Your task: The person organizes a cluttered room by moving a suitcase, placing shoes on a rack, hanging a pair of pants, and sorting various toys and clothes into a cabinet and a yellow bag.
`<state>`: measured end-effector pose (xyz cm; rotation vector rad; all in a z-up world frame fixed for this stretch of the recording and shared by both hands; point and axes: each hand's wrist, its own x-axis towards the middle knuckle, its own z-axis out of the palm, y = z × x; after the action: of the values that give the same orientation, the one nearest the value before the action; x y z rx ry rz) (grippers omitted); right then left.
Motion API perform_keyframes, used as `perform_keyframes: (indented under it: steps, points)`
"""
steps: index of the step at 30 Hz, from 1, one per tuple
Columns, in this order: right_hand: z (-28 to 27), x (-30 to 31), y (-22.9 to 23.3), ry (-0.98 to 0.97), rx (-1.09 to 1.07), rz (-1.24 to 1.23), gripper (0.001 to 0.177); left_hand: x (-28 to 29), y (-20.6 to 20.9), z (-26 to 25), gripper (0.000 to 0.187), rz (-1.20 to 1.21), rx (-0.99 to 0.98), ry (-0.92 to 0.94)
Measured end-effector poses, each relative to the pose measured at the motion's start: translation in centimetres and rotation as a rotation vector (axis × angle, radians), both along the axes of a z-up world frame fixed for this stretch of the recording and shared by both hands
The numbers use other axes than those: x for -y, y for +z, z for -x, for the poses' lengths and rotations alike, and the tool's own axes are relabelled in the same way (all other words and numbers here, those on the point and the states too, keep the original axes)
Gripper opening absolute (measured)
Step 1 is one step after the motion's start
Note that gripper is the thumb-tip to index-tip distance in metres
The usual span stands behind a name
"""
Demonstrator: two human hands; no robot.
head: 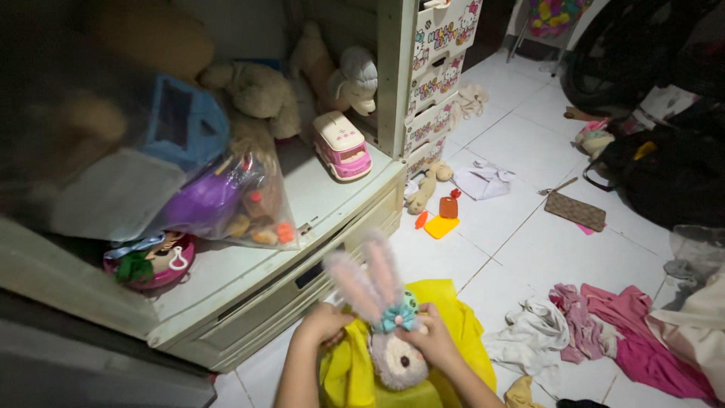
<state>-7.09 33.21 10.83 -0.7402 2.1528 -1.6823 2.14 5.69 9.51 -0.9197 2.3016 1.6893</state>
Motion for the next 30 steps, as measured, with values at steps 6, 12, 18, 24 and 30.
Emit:
perform_keyframes:
  steps: [6, 12, 18, 24, 30]
  points:
    - [-1.0, -0.1, 1.8, -0.051, -0.278, -0.191, 0.031, 0.4, 0.6, 0.7, 0.040, -0.437, -0.298, 0.589]
    - [-0.7, -2.5, 5.5, 0.317, -0.455, -0.545, 0.030, 4.3, 1.9, -1.3, 0.040, -0.546, -0.678, 0.712]
    - [-1.4, -2.0, 6.7, 0.379, -0.705, -0.478, 0.033, 0.5, 5.0, -0.3, 0.028, -0.476, -0.687, 0.465]
    - [-2.5, 4.7, 7.9, 0.483, -1.027, -0.312, 0.030, -2.6, 7.7, 0.8, 0.036, -0.677, -0.799, 0.391]
    - [-2.7, 6.0, 5.3, 0.233, -0.846, -0.388, 0.053, -1.3, 9.3, 0.6, 0.050, -0.777, -0.912, 0.573]
